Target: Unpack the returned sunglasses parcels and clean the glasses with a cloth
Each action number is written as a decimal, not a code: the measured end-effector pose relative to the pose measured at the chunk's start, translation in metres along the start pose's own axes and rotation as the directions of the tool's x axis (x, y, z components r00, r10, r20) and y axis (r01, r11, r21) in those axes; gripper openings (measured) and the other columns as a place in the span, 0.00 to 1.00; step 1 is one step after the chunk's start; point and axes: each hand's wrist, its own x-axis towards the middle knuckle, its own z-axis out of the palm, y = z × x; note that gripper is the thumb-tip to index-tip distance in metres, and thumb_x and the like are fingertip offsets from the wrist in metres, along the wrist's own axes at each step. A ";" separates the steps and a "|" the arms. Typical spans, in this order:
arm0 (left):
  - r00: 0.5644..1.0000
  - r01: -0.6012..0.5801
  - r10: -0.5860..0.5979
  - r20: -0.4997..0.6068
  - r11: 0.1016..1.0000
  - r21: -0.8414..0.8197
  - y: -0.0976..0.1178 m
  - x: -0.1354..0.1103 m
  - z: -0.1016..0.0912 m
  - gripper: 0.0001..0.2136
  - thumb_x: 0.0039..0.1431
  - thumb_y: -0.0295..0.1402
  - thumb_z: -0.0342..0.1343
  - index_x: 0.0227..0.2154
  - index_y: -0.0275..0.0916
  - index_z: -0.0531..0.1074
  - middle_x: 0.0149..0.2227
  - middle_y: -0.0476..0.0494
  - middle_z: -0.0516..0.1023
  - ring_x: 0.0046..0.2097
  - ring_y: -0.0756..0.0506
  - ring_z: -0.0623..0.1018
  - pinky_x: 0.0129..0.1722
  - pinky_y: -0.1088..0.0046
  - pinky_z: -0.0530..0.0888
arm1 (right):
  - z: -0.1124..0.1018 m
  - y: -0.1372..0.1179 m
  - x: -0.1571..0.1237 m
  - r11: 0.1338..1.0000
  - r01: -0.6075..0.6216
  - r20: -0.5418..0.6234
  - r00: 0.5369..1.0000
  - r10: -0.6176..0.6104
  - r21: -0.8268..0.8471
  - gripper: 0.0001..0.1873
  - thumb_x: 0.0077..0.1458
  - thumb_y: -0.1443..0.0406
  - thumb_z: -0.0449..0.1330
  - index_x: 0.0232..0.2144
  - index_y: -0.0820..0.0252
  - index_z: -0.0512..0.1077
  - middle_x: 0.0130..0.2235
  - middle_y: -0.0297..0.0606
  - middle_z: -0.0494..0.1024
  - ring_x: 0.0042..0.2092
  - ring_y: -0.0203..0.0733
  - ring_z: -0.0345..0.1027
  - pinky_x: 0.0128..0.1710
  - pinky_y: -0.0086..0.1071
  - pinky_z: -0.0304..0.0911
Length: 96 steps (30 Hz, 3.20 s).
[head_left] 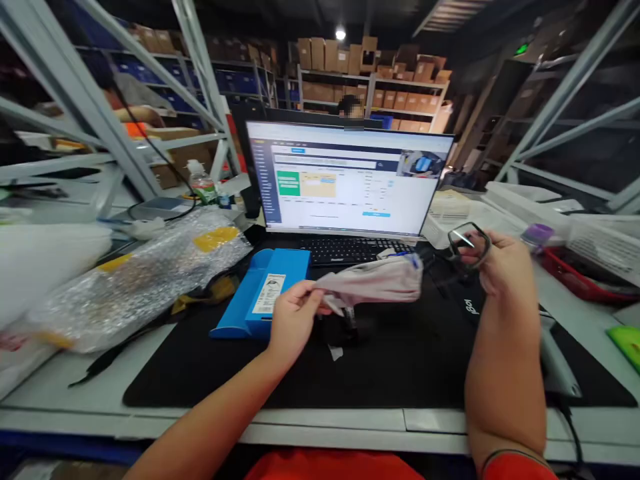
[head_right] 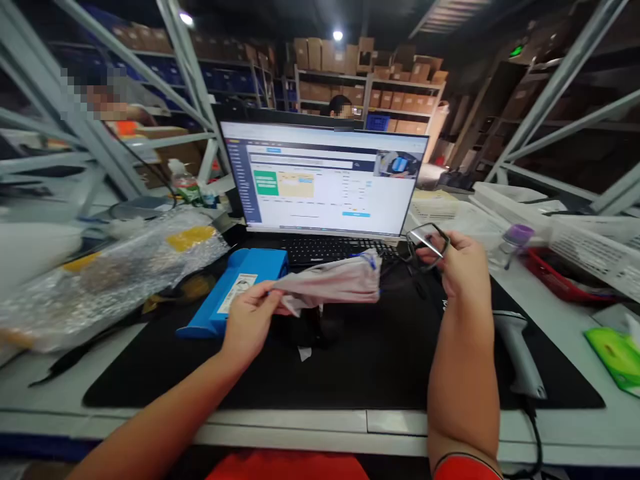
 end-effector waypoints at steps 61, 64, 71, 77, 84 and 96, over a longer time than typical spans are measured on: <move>0.868 0.382 -0.297 0.398 0.911 -0.153 0.043 0.057 0.012 0.13 0.48 0.41 0.69 0.30 0.34 0.82 0.34 0.40 0.85 0.40 0.44 0.82 0.49 0.69 0.77 | 0.043 -0.028 -0.085 0.384 0.694 0.503 0.712 -0.490 -0.609 0.15 0.59 0.62 0.65 0.49 0.53 0.75 0.50 0.40 0.78 0.41 0.43 0.74 0.38 0.35 0.67; 0.871 0.401 -0.304 0.385 0.893 -0.203 0.039 0.056 0.017 0.14 0.49 0.41 0.70 0.30 0.34 0.83 0.35 0.40 0.85 0.40 0.45 0.82 0.49 0.69 0.77 | 0.062 -0.027 -0.108 0.305 0.874 0.750 0.482 -0.452 -0.378 0.19 0.65 0.69 0.58 0.56 0.52 0.70 0.59 0.41 0.74 0.55 0.44 0.71 0.50 0.36 0.67; 0.950 0.297 -0.250 0.188 0.909 -0.293 0.037 0.058 0.020 0.16 0.44 0.41 0.73 0.32 0.34 0.82 0.38 0.41 0.85 0.41 0.46 0.81 0.49 0.70 0.76 | 0.075 -0.015 -0.107 0.138 0.895 0.871 0.446 -0.207 -0.425 0.07 0.66 0.63 0.59 0.35 0.57 0.75 0.33 0.35 0.78 0.34 0.42 0.72 0.29 0.35 0.56; 0.919 0.291 -0.230 0.319 0.943 -0.159 0.032 0.058 0.019 0.30 0.54 0.59 0.60 0.47 0.37 0.78 0.49 0.35 0.82 0.51 0.40 0.80 0.56 0.62 0.73 | 0.062 -0.018 -0.092 0.094 0.838 0.693 0.503 -0.516 -0.537 0.08 0.68 0.65 0.57 0.38 0.61 0.75 0.37 0.40 0.79 0.38 0.43 0.73 0.34 0.34 0.59; 0.910 -0.217 0.017 0.415 0.870 0.442 0.054 0.047 0.005 0.19 0.49 0.45 0.70 0.39 0.38 0.79 0.37 0.40 0.83 0.41 0.39 0.81 0.47 0.59 0.77 | 0.036 -0.013 -0.050 0.438 0.776 0.511 0.629 -0.586 -0.453 0.06 0.66 0.64 0.58 0.38 0.58 0.75 0.35 0.37 0.78 0.36 0.41 0.73 0.36 0.33 0.65; 0.886 -0.328 0.109 0.451 0.834 0.444 0.045 0.054 0.003 0.11 0.57 0.34 0.61 0.43 0.41 0.78 0.43 0.44 0.84 0.46 0.41 0.83 0.49 0.64 0.78 | 0.052 0.015 -0.032 0.924 0.323 0.563 0.811 -0.159 -0.204 0.11 0.58 0.56 0.65 0.37 0.56 0.79 0.32 0.35 0.78 0.29 0.37 0.71 0.31 0.32 0.69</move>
